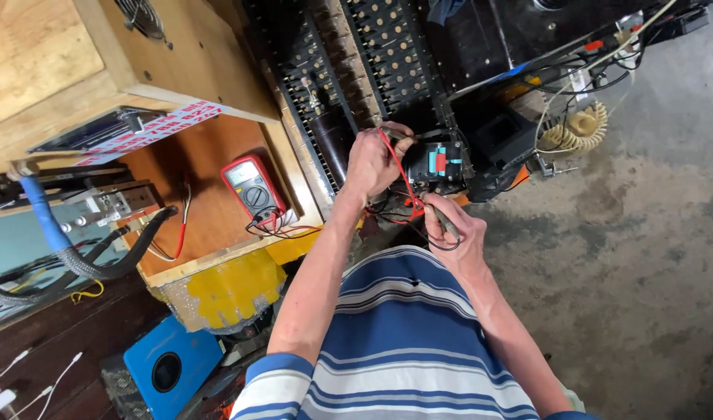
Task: Testing electrical components on a large battery pack assembly using a digital multimeter.
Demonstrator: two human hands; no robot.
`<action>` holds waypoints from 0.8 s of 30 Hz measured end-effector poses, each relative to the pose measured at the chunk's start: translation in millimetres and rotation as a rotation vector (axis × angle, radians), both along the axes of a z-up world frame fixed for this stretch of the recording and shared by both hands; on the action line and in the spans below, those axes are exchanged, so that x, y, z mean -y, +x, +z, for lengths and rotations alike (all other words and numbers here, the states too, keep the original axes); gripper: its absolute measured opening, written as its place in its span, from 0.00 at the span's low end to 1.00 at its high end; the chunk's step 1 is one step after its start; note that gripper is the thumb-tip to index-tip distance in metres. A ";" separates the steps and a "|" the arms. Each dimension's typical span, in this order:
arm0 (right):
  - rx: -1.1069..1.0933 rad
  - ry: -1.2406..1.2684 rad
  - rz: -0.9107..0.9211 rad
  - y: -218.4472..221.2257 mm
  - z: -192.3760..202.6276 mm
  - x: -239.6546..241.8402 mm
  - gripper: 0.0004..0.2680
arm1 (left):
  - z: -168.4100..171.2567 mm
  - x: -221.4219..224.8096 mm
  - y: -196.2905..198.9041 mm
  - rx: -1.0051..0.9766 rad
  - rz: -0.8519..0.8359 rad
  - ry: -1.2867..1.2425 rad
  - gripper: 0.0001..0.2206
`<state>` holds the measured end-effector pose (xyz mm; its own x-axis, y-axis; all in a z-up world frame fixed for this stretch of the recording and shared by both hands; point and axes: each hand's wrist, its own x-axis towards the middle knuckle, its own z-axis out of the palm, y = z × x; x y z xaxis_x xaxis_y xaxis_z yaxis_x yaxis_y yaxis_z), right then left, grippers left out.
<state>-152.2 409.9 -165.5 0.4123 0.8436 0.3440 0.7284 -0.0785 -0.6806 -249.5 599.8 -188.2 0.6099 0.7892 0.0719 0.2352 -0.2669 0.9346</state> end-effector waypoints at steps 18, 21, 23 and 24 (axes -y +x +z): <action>-0.074 0.005 -0.006 -1.3 1.9 -0.9 0.04 | 7.8 -1.6 -2.2 -0.002 -0.007 0.005 0.07; -0.102 0.004 -0.007 -3.0 4.3 -1.0 0.04 | 12.8 -1.9 -3.2 -0.003 -0.008 0.012 0.07; -0.127 0.000 -0.013 -3.4 6.4 -1.4 0.05 | 14.6 -1.1 -3.6 -0.007 -0.009 0.016 0.07; -0.165 -0.007 -0.013 -3.1 8.2 -1.6 0.05 | 14.2 -0.3 -3.6 -0.003 -0.008 0.013 0.07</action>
